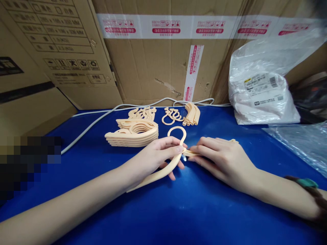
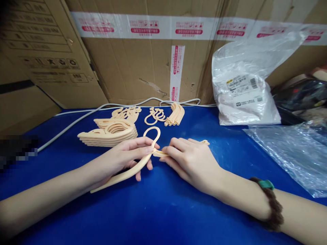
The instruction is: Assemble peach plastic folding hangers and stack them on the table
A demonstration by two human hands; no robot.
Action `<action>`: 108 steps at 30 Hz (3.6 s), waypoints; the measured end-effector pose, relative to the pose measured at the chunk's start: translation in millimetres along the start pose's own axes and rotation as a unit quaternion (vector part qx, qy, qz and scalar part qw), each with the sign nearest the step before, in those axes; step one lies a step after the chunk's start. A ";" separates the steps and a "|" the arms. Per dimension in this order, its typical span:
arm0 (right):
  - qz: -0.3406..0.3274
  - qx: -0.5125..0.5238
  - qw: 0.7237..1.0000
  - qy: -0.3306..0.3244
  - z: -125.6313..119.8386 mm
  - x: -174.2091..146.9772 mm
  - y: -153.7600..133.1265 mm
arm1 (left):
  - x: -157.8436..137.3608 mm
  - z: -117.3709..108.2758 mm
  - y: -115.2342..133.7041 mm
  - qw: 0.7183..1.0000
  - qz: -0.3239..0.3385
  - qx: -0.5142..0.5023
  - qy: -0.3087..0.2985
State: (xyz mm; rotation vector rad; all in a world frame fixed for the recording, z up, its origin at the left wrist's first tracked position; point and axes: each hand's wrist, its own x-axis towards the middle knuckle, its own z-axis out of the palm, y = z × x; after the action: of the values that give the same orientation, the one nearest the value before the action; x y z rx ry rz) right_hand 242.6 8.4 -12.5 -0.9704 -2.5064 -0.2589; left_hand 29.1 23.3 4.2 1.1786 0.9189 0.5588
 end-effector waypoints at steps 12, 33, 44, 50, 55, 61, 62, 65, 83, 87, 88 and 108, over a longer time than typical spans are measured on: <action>-0.024 0.005 1.000 0.009 -0.7 -2.3 -2.3 | 0.4 -2.7 -2.0 1.000 0.011 -0.013 -0.002; -0.052 -0.002 0.999 -0.005 -2.6 -0.8 -3.2 | 0.2 -1.9 -1.0 1.000 0.022 -0.009 -0.001; -0.059 0.004 0.998 0.001 -5.8 1.3 -7.1 | 0.7 -2.2 -0.6 1.000 0.014 -0.011 -0.005; -0.062 -0.006 0.998 -0.001 -7.4 0.8 -7.6 | -0.2 -0.8 0.1 1.000 -0.001 -0.013 0.003; -0.063 0.007 0.998 -0.008 -6.2 -1.3 -6.4 | -0.9 2.4 0.8 0.999 -0.019 -0.019 0.024; -0.061 0.020 0.998 -0.010 -6.3 -2.5 -5.4 | 1.0 -1.2 -1.9 1.000 -0.029 -0.009 0.006; -0.064 0.020 0.998 -0.012 -6.7 -2.4 -5.3 | 1.5 -2.1 -2.4 1.000 -0.029 -0.006 0.002; -0.070 0.019 0.997 -0.017 -8.0 -2.1 -5.0 | 2.8 -3.1 -2.5 1.000 -0.029 -0.002 -0.005; -0.076 0.030 0.996 -0.021 -9.8 1.5 -3.9 | 3.1 -2.1 -4.6 0.999 -0.039 0.011 -0.012; -0.074 0.026 0.997 -0.020 -10.1 1.6 -4.1 | 3.3 -2.2 -5.3 0.999 -0.041 0.014 -0.007; -0.073 0.026 0.997 -0.020 -10.2 1.5 -4.3 | 3.4 -2.2 -5.6 0.999 -0.040 0.015 -0.007; -0.077 0.050 0.995 -0.033 -13.2 4.9 -1.9 | 2.3 -3.1 -5.6 0.997 -0.005 0.051 -0.059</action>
State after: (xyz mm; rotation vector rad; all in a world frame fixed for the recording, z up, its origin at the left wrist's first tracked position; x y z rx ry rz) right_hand 242.4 5.6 1.4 -0.7588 -2.6306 -0.1501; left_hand 27.3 25.0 -2.1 1.2840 0.8599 0.4346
